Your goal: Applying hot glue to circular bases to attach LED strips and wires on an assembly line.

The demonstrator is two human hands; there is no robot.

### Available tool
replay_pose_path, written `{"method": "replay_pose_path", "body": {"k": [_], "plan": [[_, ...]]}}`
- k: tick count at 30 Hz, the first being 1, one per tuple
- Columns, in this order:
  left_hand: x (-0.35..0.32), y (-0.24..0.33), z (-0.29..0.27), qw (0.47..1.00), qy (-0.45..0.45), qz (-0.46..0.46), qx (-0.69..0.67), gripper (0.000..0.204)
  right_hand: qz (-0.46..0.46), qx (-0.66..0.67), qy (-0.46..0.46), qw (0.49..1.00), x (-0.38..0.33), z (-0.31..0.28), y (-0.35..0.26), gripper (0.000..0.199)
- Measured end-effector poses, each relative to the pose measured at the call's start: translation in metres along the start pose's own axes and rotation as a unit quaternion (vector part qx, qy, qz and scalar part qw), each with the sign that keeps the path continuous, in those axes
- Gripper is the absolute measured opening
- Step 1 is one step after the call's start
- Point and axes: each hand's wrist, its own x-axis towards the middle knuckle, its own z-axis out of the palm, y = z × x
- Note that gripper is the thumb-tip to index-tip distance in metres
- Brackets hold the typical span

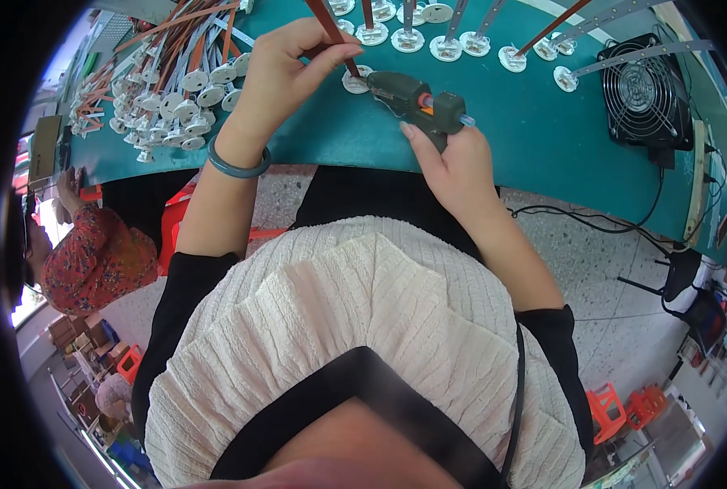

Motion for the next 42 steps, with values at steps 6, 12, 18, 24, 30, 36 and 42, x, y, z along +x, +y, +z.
{"method": "replay_pose_path", "body": {"k": [6,12,18,24,30,36,42], "plan": [[0.001,0.0,0.004,1.0,0.011,-0.001,-0.023,0.016,-0.009,-0.012,0.013,1.0,0.001,0.001,-0.001,0.025],[-0.001,0.002,0.001,1.0,0.004,-0.006,0.003,0.017,0.0,0.001,0.017,1.0,0.002,0.0,-0.006,0.023],[-0.002,0.004,0.003,1.0,0.001,-0.013,0.021,0.017,0.022,0.022,0.017,0.999,0.001,-0.001,-0.004,0.022],[-0.003,0.006,0.002,1.0,0.013,-0.012,0.025,0.016,0.007,0.017,0.013,1.0,-0.002,0.003,-0.003,0.023],[-0.005,0.006,0.004,0.999,0.012,-0.034,0.015,0.015,-0.021,-0.041,0.02,0.999,-0.004,0.004,0.0,0.027],[-0.007,0.011,0.002,1.0,-0.003,-0.027,0.008,0.014,-0.001,-0.021,0.02,1.0,-0.003,0.002,-0.002,0.026],[-0.004,0.012,-0.01,0.996,-0.074,0.004,-0.05,0.011,0.111,0.165,-0.017,0.98,-0.003,-0.009,0.0,0.021]]}}
